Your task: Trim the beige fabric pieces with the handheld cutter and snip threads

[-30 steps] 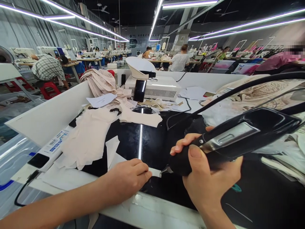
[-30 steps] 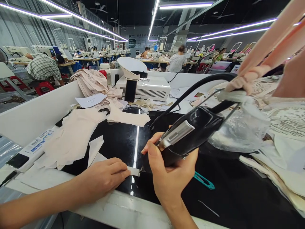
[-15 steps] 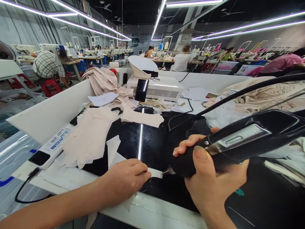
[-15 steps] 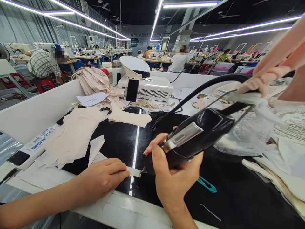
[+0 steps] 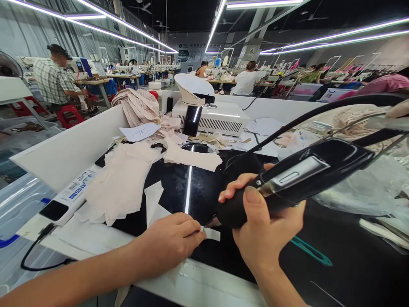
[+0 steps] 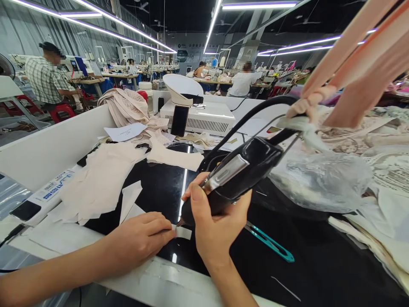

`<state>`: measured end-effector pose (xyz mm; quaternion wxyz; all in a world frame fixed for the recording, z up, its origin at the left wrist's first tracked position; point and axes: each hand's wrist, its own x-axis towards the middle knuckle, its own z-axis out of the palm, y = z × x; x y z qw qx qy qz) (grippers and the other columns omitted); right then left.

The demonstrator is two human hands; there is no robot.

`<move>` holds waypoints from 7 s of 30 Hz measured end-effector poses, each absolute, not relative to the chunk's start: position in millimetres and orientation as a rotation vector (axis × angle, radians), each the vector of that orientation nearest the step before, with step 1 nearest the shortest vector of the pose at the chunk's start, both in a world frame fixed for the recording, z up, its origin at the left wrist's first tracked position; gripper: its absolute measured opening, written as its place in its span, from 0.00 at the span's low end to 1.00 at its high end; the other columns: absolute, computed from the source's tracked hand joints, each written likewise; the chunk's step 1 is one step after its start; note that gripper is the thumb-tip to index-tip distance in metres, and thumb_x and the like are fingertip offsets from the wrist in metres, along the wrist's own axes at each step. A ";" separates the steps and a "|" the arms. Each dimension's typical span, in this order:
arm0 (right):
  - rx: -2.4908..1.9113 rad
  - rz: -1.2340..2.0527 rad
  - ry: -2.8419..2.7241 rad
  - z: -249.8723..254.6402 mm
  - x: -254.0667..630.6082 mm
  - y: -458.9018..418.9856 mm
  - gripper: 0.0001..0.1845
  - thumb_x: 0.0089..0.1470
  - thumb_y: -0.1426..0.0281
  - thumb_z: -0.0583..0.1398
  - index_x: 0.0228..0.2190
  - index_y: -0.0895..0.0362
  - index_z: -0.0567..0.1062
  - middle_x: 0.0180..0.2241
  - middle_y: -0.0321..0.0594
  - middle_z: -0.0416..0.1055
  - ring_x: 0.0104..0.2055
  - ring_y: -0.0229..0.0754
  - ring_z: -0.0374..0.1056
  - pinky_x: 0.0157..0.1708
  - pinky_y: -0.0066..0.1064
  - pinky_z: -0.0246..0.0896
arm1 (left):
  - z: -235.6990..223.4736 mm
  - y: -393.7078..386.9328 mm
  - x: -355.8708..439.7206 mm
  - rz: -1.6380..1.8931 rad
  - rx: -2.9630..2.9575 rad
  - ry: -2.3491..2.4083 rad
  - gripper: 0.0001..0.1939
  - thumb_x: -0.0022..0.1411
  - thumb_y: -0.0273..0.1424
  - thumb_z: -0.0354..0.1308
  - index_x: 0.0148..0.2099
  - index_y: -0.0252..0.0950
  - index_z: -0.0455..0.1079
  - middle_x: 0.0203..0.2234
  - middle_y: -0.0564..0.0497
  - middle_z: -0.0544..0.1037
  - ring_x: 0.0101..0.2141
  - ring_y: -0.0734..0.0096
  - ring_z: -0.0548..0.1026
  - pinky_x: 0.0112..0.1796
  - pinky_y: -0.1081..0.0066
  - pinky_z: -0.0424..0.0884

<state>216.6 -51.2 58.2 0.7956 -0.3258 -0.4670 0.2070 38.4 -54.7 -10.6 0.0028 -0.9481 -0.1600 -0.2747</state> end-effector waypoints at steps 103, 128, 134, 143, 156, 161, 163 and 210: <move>-0.752 0.347 -0.880 63.0 199.1 -97.3 0.20 0.51 0.74 0.77 0.38 0.51 0.73 0.29 0.29 0.82 0.20 0.39 0.74 0.19 0.33 0.75 | -1.7 -65.7 10.9 -0.344 -2.754 -0.656 0.14 0.77 0.17 0.54 0.60 0.27 0.72 0.50 0.39 0.84 0.50 0.59 0.84 0.53 0.65 0.80; -0.759 0.355 -0.848 65.1 195.3 -99.9 0.21 0.49 0.73 0.78 0.37 0.51 0.73 0.27 0.30 0.81 0.20 0.41 0.74 0.19 0.34 0.75 | -9.7 -90.3 19.1 -0.391 -2.795 -0.771 0.37 0.69 0.55 0.70 0.68 0.38 0.68 0.60 0.28 0.80 0.59 0.43 0.82 0.56 0.55 0.81; -0.824 0.431 -0.796 59.2 199.4 -101.5 0.27 0.47 0.71 0.78 0.47 0.50 0.76 0.28 0.28 0.81 0.21 0.41 0.74 0.22 0.35 0.75 | -12.8 -94.1 20.1 -0.383 -2.829 -0.788 0.39 0.69 0.56 0.69 0.69 0.37 0.67 0.64 0.25 0.77 0.63 0.42 0.80 0.58 0.53 0.80; -0.800 0.404 -0.733 70.0 188.6 -66.6 0.25 0.43 0.72 0.75 0.43 0.46 0.76 0.25 0.26 0.78 0.20 0.45 0.70 0.21 0.40 0.71 | -14.0 -79.5 9.8 -0.361 -2.910 -0.759 0.39 0.70 0.53 0.70 0.71 0.36 0.66 0.64 0.23 0.75 0.64 0.36 0.77 0.61 0.47 0.76; -0.818 0.406 -0.810 64.5 197.3 -66.8 0.25 0.44 0.71 0.74 0.44 0.47 0.75 0.25 0.25 0.77 0.20 0.43 0.71 0.22 0.38 0.72 | 6.4 -86.8 17.3 -0.429 -3.022 -0.802 0.32 0.70 0.50 0.71 0.67 0.39 0.71 0.63 0.28 0.76 0.64 0.39 0.78 0.64 0.48 0.76; -0.841 0.424 -0.789 63.4 198.3 -66.6 0.25 0.45 0.73 0.74 0.45 0.47 0.76 0.26 0.25 0.78 0.21 0.43 0.71 0.22 0.39 0.74 | 8.3 -84.9 16.7 -0.430 -3.058 -0.798 0.32 0.69 0.48 0.73 0.68 0.40 0.72 0.63 0.28 0.75 0.64 0.39 0.78 0.65 0.46 0.75; -0.831 0.443 -0.775 64.8 197.5 -65.2 0.25 0.45 0.72 0.74 0.44 0.47 0.75 0.26 0.25 0.78 0.21 0.43 0.72 0.21 0.38 0.74 | 7.9 -84.5 16.3 -0.438 -3.064 -0.796 0.31 0.70 0.47 0.72 0.67 0.40 0.72 0.63 0.28 0.75 0.64 0.40 0.78 0.65 0.46 0.74; -0.736 0.441 -0.887 58.3 189.4 -51.3 0.24 0.49 0.73 0.73 0.46 0.49 0.73 0.27 0.25 0.78 0.21 0.40 0.72 0.23 0.36 0.74 | -3.8 -74.5 -5.4 -0.572 -3.177 -0.736 0.25 0.82 0.48 0.55 0.66 0.37 0.76 0.67 0.32 0.74 0.67 0.43 0.73 0.69 0.47 0.69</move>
